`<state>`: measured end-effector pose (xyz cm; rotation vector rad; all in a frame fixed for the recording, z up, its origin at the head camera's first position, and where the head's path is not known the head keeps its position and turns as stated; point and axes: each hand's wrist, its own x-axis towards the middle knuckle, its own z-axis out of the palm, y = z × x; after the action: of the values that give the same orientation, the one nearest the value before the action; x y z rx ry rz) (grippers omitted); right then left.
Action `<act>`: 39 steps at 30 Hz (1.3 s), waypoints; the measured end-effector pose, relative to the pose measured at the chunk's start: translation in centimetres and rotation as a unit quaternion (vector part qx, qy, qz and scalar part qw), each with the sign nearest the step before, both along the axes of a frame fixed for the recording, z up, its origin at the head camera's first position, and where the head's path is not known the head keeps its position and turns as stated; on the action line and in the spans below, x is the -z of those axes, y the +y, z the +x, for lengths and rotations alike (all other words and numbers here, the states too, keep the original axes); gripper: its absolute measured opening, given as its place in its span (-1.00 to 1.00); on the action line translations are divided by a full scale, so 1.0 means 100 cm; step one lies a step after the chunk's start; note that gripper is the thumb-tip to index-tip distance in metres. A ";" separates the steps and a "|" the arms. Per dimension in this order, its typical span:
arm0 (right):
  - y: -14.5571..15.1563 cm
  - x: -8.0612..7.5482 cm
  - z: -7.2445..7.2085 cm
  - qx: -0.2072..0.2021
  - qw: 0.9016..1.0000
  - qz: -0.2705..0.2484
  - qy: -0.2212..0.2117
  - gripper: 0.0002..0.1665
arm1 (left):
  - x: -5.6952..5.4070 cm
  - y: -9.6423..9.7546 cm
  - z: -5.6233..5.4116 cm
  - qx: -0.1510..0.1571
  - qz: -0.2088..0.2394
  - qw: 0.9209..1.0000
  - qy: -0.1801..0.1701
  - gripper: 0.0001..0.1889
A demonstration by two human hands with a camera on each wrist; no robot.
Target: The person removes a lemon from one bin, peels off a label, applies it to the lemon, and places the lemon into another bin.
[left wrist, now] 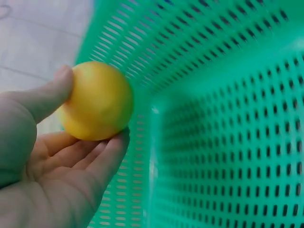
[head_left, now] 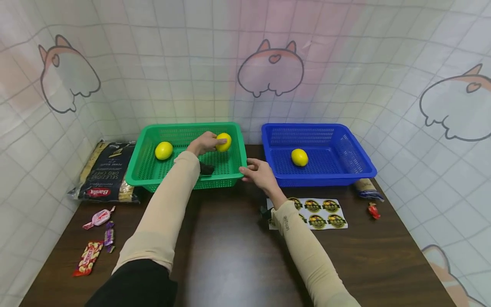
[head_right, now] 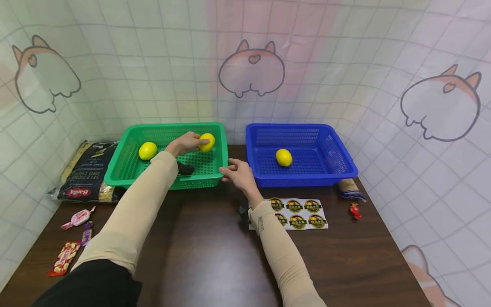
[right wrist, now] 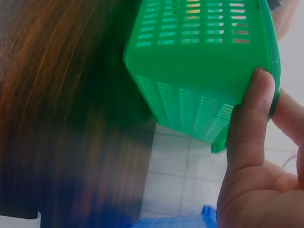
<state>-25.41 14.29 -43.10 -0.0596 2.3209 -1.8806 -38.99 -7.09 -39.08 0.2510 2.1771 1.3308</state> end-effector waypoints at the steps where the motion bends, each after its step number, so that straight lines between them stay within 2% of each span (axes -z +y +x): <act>1: 0.000 -0.001 0.000 -0.001 1.000 0.000 -0.001 -0.28 | -0.005 0.000 0.001 -0.002 0.019 1.000 -0.001 -0.52; 4: -0.001 -0.002 -0.001 -0.005 1.000 0.003 -0.004 -0.26 | -0.020 -0.003 0.007 -0.003 0.070 0.998 -0.004 -0.50; 9: -0.003 0.000 -0.001 0.002 1.000 0.015 -0.001 -0.26 | -0.027 -0.007 0.010 -0.012 0.136 0.991 -0.015 -0.38; 14: -0.002 0.005 0.002 -0.001 0.996 0.085 0.029 -0.29 | -0.027 -0.007 0.019 -0.006 0.181 0.983 -0.018 -0.35; 17: 0.002 0.006 0.006 -0.009 0.995 0.098 0.036 -0.32 | -0.024 -0.006 0.027 0.003 0.207 0.978 -0.008 -0.37; 23: 0.017 -0.002 0.018 -0.070 0.987 0.137 0.033 -0.38 | -0.022 -0.007 0.047 0.008 0.252 0.968 0.010 -0.42; 27: 0.032 -0.008 0.028 -0.109 0.972 0.201 0.044 -0.44 | -0.024 -0.012 0.070 0.023 0.270 0.962 0.009 -0.42; 29: 0.042 -0.008 0.033 -0.118 0.960 0.245 0.060 -0.48 | -0.023 -0.015 0.082 0.041 0.278 0.960 0.005 -0.41; 32: 0.056 -0.005 0.043 -0.131 0.940 0.305 0.070 -0.56 | -0.021 -0.021 0.103 0.065 0.301 0.951 -0.014 -0.40; 35: 0.067 0.000 0.054 -0.150 0.922 0.350 0.070 -0.61 | -0.014 -0.023 0.124 0.085 0.322 0.942 -0.031 -0.35; 39: 0.076 0.005 0.065 -0.172 0.911 0.371 0.054 -0.61 | 0.001 -0.017 0.152 0.098 0.344 0.932 -0.051 -0.24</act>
<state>-18.88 21.92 -43.63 -0.4527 2.7083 -0.7797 -23.75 -8.76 -39.14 0.6302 1.4784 1.8913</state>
